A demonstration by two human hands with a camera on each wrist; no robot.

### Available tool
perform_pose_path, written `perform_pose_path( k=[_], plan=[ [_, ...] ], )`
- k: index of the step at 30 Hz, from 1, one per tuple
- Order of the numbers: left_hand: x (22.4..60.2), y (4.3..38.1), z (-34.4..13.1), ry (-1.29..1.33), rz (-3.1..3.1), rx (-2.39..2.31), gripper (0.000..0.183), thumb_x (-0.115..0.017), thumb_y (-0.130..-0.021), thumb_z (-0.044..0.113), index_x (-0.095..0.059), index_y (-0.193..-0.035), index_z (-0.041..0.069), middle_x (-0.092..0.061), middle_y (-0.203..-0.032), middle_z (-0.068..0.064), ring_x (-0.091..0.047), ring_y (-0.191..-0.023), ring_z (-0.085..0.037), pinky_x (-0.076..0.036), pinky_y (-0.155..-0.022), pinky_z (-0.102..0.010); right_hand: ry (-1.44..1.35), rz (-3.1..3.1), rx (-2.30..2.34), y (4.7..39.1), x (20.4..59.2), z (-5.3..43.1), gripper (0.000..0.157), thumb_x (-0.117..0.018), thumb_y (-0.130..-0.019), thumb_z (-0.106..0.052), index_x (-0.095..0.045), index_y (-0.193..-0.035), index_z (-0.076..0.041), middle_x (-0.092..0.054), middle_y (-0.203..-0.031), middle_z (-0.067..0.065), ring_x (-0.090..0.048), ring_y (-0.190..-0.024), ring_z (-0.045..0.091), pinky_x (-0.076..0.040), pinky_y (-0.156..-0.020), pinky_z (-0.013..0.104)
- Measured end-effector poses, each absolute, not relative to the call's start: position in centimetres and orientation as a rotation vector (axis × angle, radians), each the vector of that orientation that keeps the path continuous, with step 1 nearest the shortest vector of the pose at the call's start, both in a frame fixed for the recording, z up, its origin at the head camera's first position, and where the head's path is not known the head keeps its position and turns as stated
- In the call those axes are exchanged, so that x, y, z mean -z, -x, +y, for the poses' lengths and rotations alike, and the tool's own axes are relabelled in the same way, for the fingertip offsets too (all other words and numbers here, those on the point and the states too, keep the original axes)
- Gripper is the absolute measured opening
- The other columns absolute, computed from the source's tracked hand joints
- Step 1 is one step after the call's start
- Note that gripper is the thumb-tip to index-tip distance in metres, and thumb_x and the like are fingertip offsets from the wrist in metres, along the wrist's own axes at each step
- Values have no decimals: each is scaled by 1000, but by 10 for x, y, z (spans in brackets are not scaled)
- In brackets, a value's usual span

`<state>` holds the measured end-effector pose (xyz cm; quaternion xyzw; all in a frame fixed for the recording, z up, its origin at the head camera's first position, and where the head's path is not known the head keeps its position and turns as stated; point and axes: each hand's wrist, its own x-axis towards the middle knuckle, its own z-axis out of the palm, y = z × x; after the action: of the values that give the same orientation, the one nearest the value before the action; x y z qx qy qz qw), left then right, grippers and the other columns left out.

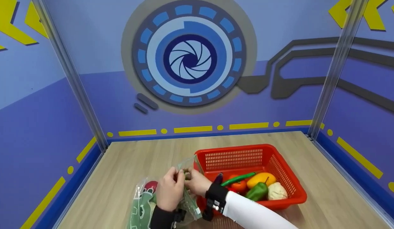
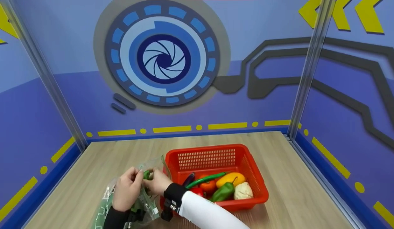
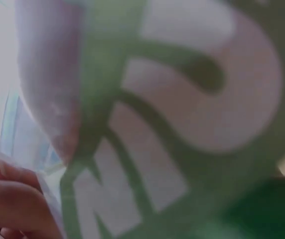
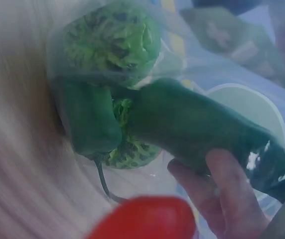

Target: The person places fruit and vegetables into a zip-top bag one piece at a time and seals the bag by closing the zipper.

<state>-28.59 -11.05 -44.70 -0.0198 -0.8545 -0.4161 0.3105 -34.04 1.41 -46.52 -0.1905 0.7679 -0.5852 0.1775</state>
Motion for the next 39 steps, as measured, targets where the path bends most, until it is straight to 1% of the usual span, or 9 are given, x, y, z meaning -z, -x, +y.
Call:
perform_pose_path(
  k=[3, 6, 9, 11, 13, 16, 22, 27, 39],
  plan=[
    [447, 285, -111, 58, -2263, 1108, 34, -61, -95, 10, -41, -68, 14, -29, -59, 9, -25, -51, -3, -22, -53, -21, 566, 2179, 1638, 341, 466, 13, 60, -59, -98, -10, -35, -152, 3, -54, -147, 27, -63, -108, 23, -53, -77, 32],
    [446, 284, -111, 63, -2268, 1113, 32, -61, -95, 11, -43, -68, 14, -31, -60, 8, -27, -52, -3, -24, -54, -21, 629, 2210, 1625, 341, 467, 13, 66, -57, -96, -4, -29, -155, 6, -45, -155, 29, -60, -96, 15, -44, -66, 25],
    [445, 283, -111, 69, -2269, 1117, 31, -62, -95, 12, -44, -69, 15, -32, -60, 8, -28, -52, -3, -25, -53, -22, 661, 2182, 1645, 342, 467, 13, 70, -56, -96, 0, -23, -158, 7, -40, -158, 29, -51, -74, 11, -35, -58, 23],
    [445, 283, -111, 72, -2268, 1116, 31, -62, -94, 12, -45, -69, 15, -33, -60, 8, -29, -52, -3, -25, -53, -22, 670, 2147, 1670, 341, 467, 14, 71, -56, -97, -1, -22, -158, 8, -40, -158, 29, -62, -86, 11, -46, -65, 21],
    [446, 284, -111, 72, -2269, 1108, 30, -62, -94, 12, -45, -69, 15, -33, -60, 8, -29, -52, -3, -25, -53, -21, 669, 2106, 1698, 341, 466, 15, 70, -57, -97, -2, -22, -157, 9, -42, -156, 29, -68, -103, 23, -56, -82, 28],
    [447, 284, -111, 66, -2271, 1096, 29, -62, -93, 11, -45, -69, 15, -33, -60, 8, -30, -52, -4, -26, -53, -22, 683, 2077, 1719, 341, 464, 16, 70, -59, -98, -6, -24, -156, 10, -40, -158, 30, -48, -143, 37, -48, -110, 43],
    [448, 285, -111, 50, -2285, 1095, 29, -63, -92, 11, -45, -70, 15, -34, -60, 8, -31, -52, -5, -26, -53, -22, 672, 2039, 1731, 343, 460, 21, 72, -60, -101, -13, -21, -158, 8, -33, -162, 29, -42, -146, 44, -44, -114, 52],
    [448, 285, -111, 54, -2285, 1102, 30, -62, -93, 10, -44, -69, 15, -35, -60, 8, -31, -52, -4, -27, -53, -21, 632, 2076, 1716, 345, 458, 25, 70, -63, -101, -19, -28, -157, 4, -37, -161, 26, -46, -145, 41, -46, -111, 53],
    [447, 287, -110, 31, -2307, 1089, 29, -62, -94, 13, -45, -70, 15, -34, -60, 8, -34, -53, -6, -28, -53, -23, 885, 2198, 1644, 362, 447, 55, 43, -59, -103, -15, -53, -143, 0, -54, -149, 23, -55, -135, 44, -50, -109, 48]
  ],
)
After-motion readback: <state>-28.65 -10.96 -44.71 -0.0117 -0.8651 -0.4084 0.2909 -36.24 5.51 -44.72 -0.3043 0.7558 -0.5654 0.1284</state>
